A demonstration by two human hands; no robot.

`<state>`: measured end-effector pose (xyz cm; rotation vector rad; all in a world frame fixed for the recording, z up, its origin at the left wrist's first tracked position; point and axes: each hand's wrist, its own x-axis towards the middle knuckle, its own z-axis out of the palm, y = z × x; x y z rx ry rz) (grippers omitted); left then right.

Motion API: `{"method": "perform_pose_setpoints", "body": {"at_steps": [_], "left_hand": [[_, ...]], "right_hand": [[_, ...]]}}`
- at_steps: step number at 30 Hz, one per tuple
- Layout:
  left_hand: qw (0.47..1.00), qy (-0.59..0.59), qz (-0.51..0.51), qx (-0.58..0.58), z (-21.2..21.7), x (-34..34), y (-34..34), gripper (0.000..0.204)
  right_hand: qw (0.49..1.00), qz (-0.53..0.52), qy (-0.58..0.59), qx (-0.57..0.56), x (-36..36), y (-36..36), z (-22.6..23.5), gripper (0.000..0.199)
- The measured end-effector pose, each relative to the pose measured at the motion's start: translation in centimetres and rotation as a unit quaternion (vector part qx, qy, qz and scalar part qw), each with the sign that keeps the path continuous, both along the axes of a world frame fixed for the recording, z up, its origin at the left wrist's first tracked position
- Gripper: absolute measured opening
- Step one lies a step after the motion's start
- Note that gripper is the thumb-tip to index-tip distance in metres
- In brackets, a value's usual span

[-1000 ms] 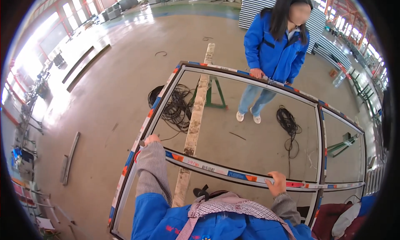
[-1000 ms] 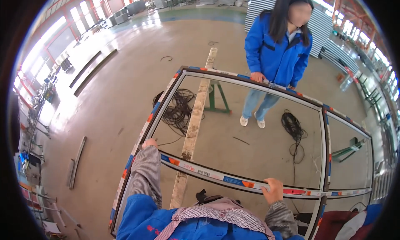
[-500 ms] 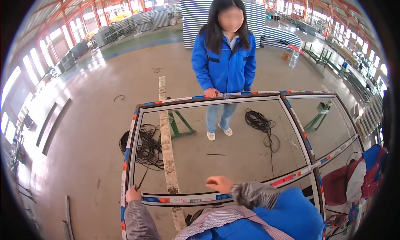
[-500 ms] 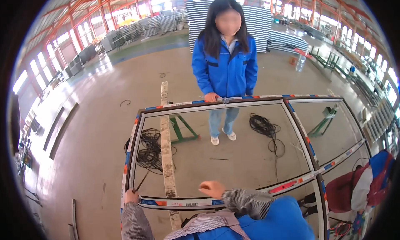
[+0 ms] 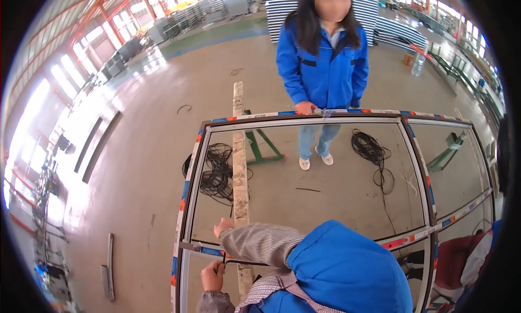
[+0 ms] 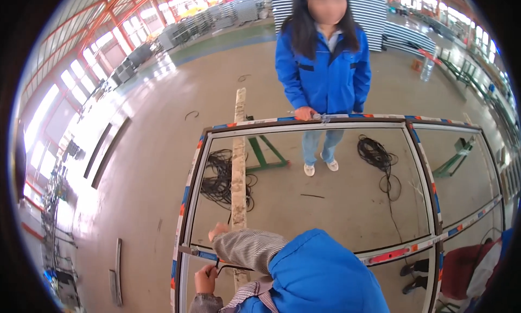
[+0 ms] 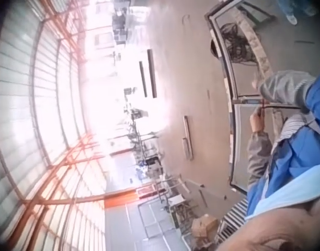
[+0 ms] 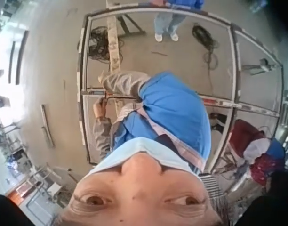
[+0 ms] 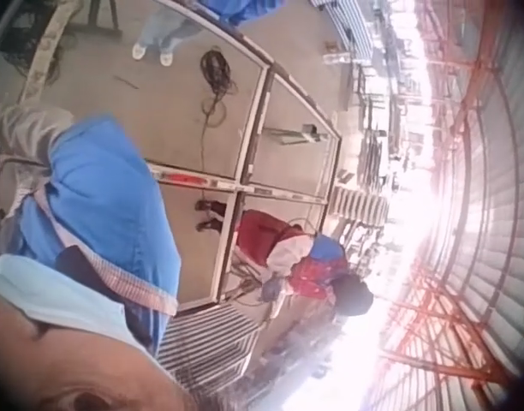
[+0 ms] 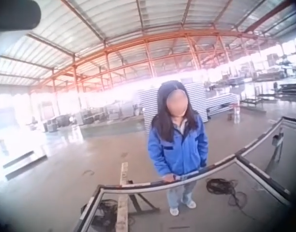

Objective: Installing rubber seals into the grooves of metal window frames and applying sealant.

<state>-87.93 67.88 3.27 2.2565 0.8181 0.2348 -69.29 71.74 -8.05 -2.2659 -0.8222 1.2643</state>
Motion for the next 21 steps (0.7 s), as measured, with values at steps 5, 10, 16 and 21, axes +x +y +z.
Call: {"method": "perform_pose_setpoints", "body": {"at_steps": [5, 10, 16, 21], "left_hand": [[0.998, -0.013, 0.033, -0.044, -1.2, -0.3, 1.1, 0.009], [0.995, -0.028, 0.035, -0.087, -2.8, -0.1, 1.1, 0.009], [0.993, -0.011, -0.114, -0.024, 0.0, 3.7, -0.8, 0.01], [0.984, -0.026, -0.066, -0.161, -2.4, -0.6, 2.2, 0.011]], "right_hand": [[0.965, -0.26, 0.014, 0.019, 2.3, -3.0, -0.8, 0.041], [0.79, -0.415, 0.449, 0.037, 1.8, -0.6, -3.7, 0.024], [0.767, -0.402, 0.491, 0.094, 7.0, 0.1, -17.1, 0.023], [0.873, -0.363, 0.294, 0.143, 3.8, -1.3, -8.8, 0.022]]}}
